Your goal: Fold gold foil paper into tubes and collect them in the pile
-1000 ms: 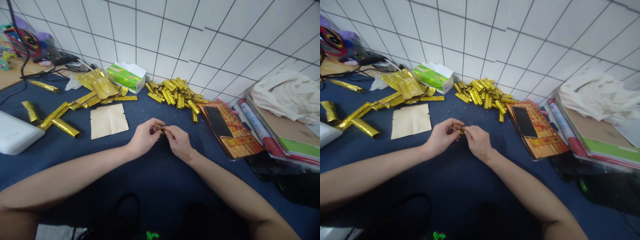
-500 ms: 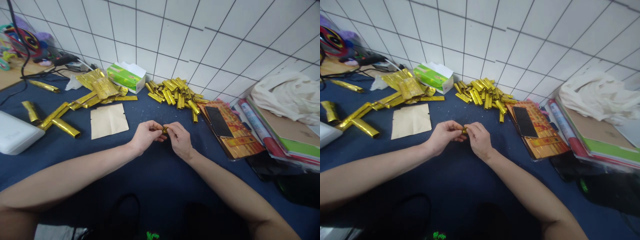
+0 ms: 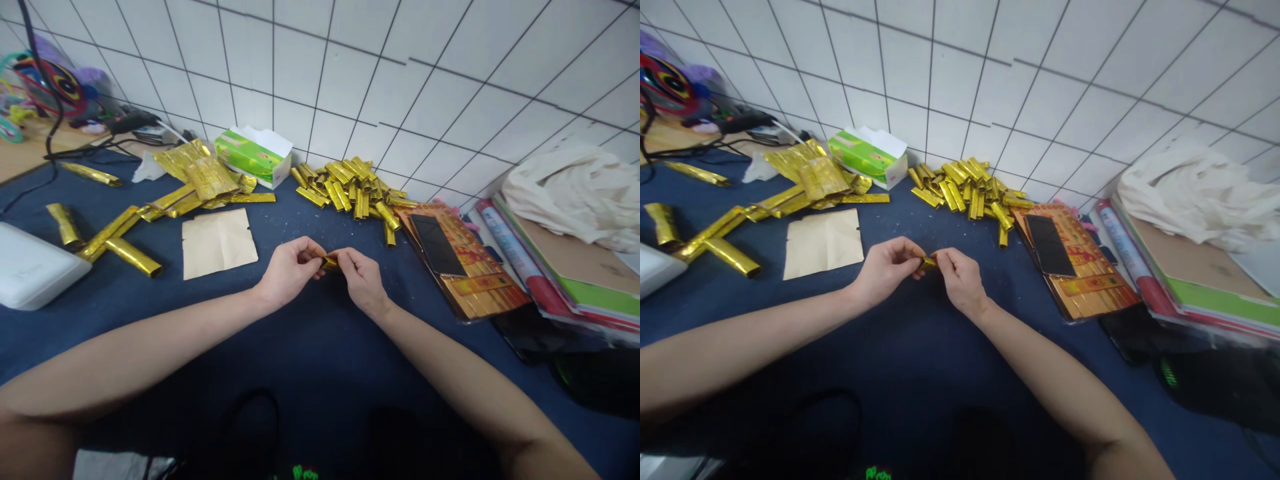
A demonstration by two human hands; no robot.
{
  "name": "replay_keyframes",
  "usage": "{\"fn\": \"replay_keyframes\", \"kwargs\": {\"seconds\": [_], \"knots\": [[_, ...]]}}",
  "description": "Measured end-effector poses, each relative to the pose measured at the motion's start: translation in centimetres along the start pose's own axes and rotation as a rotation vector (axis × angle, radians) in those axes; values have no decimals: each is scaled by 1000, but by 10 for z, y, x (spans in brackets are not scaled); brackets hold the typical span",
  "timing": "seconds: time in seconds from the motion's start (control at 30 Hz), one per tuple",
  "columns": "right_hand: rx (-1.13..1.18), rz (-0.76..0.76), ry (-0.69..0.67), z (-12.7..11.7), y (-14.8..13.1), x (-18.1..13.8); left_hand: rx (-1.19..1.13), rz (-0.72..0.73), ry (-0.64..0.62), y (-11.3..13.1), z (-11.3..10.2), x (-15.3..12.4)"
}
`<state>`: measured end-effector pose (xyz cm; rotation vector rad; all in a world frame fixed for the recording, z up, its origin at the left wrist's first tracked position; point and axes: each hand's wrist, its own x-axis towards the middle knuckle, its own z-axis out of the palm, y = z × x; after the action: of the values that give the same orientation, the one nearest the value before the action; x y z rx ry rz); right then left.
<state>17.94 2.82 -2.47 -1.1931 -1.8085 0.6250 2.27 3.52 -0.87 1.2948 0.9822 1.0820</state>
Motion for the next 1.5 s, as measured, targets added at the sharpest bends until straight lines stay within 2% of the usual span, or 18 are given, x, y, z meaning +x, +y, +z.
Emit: {"fn": "replay_keyframes", "kwargs": {"seconds": [0.17,0.5,1.0,1.17,1.37,1.5], "knots": [[-36,-87,26,0,-1,1,80,106,-4,0,-4,1],[-174,-265,167,0,-2,-2,81,107,-20,0,0,-2],[-176,-237,167,0,-5,-4,43,146,27,0,-2,-3],[-185,-247,154,1,-4,-4,93,117,53,-1,-2,-2],[-144,-230,209,2,-5,-4,60,51,15,-2,-1,1],[-158,-233,211,2,-5,-4,-46,59,38,-3,0,2]]}}
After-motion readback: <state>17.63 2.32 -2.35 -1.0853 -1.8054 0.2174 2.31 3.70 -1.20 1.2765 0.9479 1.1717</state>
